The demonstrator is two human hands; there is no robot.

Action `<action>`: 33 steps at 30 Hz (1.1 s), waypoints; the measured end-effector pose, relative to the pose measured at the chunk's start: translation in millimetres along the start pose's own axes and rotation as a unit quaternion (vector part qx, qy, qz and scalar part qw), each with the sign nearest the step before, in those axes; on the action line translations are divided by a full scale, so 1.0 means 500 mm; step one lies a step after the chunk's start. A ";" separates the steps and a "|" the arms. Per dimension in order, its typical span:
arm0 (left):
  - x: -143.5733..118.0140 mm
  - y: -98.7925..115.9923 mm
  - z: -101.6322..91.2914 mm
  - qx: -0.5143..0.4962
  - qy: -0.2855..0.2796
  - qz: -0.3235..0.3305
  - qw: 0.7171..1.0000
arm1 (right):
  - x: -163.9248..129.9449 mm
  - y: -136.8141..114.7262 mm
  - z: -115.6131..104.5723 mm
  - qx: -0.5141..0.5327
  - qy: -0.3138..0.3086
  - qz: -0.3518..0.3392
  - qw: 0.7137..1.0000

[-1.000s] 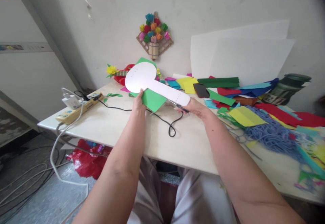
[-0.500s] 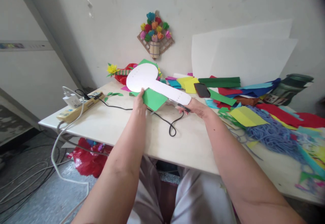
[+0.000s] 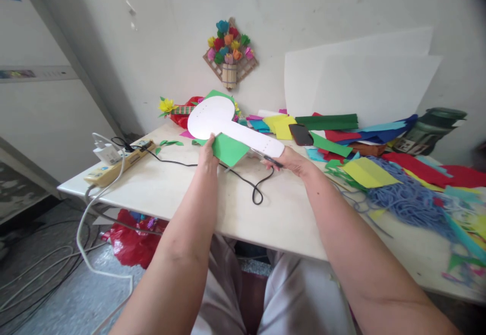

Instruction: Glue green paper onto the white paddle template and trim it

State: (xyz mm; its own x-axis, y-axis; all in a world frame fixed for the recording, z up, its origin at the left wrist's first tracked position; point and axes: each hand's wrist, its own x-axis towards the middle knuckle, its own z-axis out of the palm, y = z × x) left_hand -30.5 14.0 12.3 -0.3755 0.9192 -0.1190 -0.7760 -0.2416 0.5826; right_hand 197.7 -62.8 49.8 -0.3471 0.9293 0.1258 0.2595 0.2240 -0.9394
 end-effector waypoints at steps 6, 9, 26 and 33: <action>-0.001 0.000 0.000 0.005 0.000 -0.005 1.000 | 0.003 0.007 -0.001 0.009 -0.001 -0.003 1.000; -0.001 0.000 0.000 0.007 -0.002 -0.011 1.000 | 0.005 0.009 -0.002 0.013 0.000 -0.002 1.000; 0.010 -0.005 -0.002 0.002 0.002 -0.005 1.000 | 0.009 0.018 -0.007 0.019 -0.013 -0.002 1.000; 0.001 -0.002 0.001 -0.001 -0.004 -0.018 1.000 | 0.007 0.017 -0.010 0.014 -0.022 0.004 1.000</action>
State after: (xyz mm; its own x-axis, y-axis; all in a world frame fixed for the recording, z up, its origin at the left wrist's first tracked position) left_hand -29.9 14.8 12.1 -0.3431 0.9296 -0.1345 -0.7897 -0.2080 0.5772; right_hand 203.2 -56.1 44.1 -0.3845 0.9172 0.1041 0.2370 0.2071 -0.9492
